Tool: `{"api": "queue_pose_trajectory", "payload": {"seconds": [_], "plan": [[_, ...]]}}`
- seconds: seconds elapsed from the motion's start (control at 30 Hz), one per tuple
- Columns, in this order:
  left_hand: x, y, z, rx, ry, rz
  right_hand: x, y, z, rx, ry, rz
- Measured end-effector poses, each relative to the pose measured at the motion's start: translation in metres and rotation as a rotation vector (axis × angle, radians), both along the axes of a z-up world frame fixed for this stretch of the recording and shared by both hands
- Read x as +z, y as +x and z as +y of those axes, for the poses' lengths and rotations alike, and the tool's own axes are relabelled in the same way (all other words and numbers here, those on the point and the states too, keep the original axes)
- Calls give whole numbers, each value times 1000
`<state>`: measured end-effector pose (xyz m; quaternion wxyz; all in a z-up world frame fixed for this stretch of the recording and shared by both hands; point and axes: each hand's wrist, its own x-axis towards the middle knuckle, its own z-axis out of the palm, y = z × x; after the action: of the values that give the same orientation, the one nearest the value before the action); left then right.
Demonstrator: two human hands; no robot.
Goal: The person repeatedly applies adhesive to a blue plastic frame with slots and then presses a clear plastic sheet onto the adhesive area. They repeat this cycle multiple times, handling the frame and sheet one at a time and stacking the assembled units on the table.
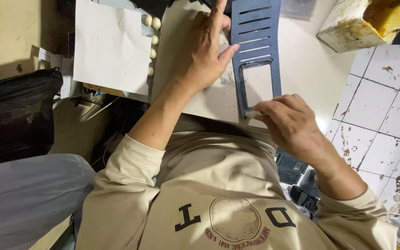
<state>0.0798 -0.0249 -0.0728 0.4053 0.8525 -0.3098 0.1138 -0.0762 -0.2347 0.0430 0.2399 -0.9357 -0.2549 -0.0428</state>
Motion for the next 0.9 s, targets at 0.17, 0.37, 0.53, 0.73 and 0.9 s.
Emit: {"api": "queue_pose_trajectory", "payload": {"seconds": [0.17, 0.37, 0.53, 0.73, 0.9], "plan": [[5, -4, -3, -30, -49, -17, 24, -13, -59, -173, 63, 79], [102, -5, -9, -245, -312, 228, 62, 18, -121, -494, 235, -183], [138, 14, -37, -395, -58, 451, 60, 78, -148, -418, -66, -376], [115, 3, -92, -578, -14, 263, 25, 109, -162, -508, -321, -429], [105, -10, -56, -342, 66, 117, 40, 100, -160, -485, -248, -319]]}}
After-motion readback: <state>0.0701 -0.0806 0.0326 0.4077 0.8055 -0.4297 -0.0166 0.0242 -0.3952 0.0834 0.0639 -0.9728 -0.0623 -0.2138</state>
